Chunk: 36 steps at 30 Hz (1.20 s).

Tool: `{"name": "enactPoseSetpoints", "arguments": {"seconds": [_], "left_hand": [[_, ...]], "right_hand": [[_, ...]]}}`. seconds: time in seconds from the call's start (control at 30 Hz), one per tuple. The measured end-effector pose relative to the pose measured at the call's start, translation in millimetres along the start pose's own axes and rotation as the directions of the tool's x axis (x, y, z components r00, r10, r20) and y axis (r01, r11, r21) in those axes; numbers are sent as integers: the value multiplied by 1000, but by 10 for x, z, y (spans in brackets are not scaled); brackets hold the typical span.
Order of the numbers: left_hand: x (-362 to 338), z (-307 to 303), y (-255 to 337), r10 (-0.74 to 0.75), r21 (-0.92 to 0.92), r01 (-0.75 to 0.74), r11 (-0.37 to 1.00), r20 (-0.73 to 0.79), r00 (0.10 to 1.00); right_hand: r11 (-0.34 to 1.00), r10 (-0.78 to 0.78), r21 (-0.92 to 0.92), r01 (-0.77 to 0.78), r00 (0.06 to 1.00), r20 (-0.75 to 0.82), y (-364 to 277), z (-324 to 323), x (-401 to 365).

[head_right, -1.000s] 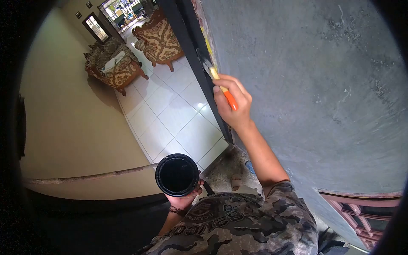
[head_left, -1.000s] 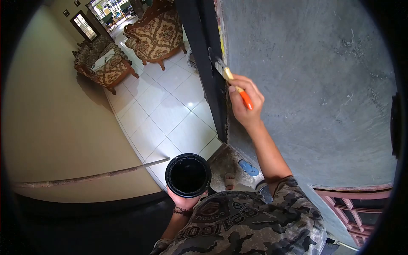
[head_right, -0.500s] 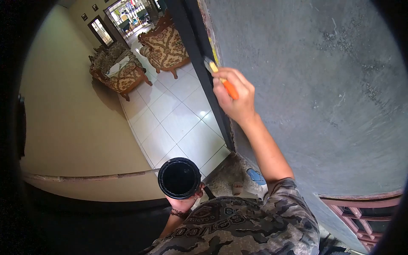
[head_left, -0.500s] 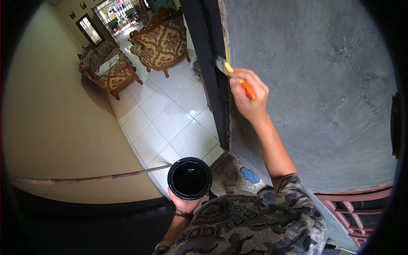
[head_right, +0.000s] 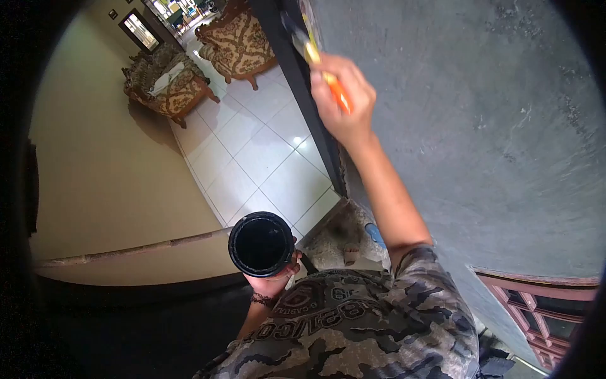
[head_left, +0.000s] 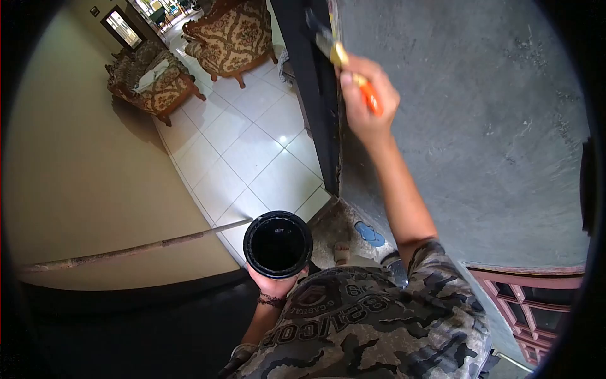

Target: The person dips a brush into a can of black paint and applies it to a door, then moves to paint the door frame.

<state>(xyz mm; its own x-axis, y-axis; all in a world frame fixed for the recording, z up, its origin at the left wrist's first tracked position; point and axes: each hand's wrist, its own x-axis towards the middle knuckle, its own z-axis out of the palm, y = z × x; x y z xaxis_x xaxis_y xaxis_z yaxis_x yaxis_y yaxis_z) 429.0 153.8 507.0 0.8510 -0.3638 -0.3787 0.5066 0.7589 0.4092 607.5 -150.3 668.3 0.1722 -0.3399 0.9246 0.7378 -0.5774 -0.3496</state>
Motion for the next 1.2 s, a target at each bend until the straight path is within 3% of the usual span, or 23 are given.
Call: {"name": "enactPoseSetpoints", "arguments": {"seconds": [0.1, 0.2, 0.3, 0.33, 0.37, 0.43, 0.5, 0.57, 0.63, 0.67, 0.77, 0.83, 0.9, 0.97, 1.07, 1.2], "left_hand": [[-4, -76, -1, -10, 48, 9, 999, 3, 1000], [-27, -53, 6, -46, 6, 46, 999, 90, 995], [-44, -5, 21, -112, -58, 124, 991, 166, 980], [-45, 19, 11, -74, -13, 77, 997, 172, 982], [-22, 57, 22, -74, -8, 77, 997, 174, 982], [-36, 103, 18, -140, -88, 161, 983, 209, 968], [-32, 95, -10, -138, -119, 166, 979, 215, 967], [-8, 5, -7, -101, 10, 101, 995, 194, 976], [-24, -15, -11, -93, 3, 95, 995, 220, 971], [1, -12, -10, -86, -3, 89, 996, 243, 966], [-48, -1, 5, -96, -2, 97, 995, 129, 987], [-72, 82, -20, -134, -69, 149, 986, 187, 973], [-54, 107, -9, -142, -101, 169, 980, 237, 961], [-7, -2, 32, -119, -23, 126, 992, 214, 970], [-10, -32, 36, -75, 37, 70, 997, 162, 984], [4, -23, 19, -78, 4, 79, 997, 184, 980]], "right_hand": [[978, 183, -114, -174, 980, 76, 34, -261, -844], [882, 453, -249, -401, 868, 205, 145, -585, -1697], [832, 543, -270, -485, 810, 220, 89, -722, -1911], [883, 454, -226, -412, 871, 184, -36, -657, -1713], [883, 454, -224, -413, 873, 180, -149, -577, -1447], [964, 244, -129, -233, 966, 79, -274, -443, -1029], [959, 263, -129, -253, 962, 73, -197, -351, -927], [957, 273, -122, -264, 960, 64, -117, -338, -1005], [932, 343, -189, -309, 920, 188, 51, -422, -1383], [922, 370, -195, -336, 912, 179, 25, -463, -1437], [943, 318, -137, -303, 942, 107, -106, -471, -1161], [952, 273, -162, -259, 959, 74, -139, -427, -985], [948, 306, -140, -285, 939, 156, -12, -398, -1061], [953, 293, -139, -271, 940, 174, 96, -499, -1392], [841, 533, -275, -466, 802, 269, 81, -684, -1760], [852, 517, -290, -437, 791, 328, 99, -589, -1515]]}}
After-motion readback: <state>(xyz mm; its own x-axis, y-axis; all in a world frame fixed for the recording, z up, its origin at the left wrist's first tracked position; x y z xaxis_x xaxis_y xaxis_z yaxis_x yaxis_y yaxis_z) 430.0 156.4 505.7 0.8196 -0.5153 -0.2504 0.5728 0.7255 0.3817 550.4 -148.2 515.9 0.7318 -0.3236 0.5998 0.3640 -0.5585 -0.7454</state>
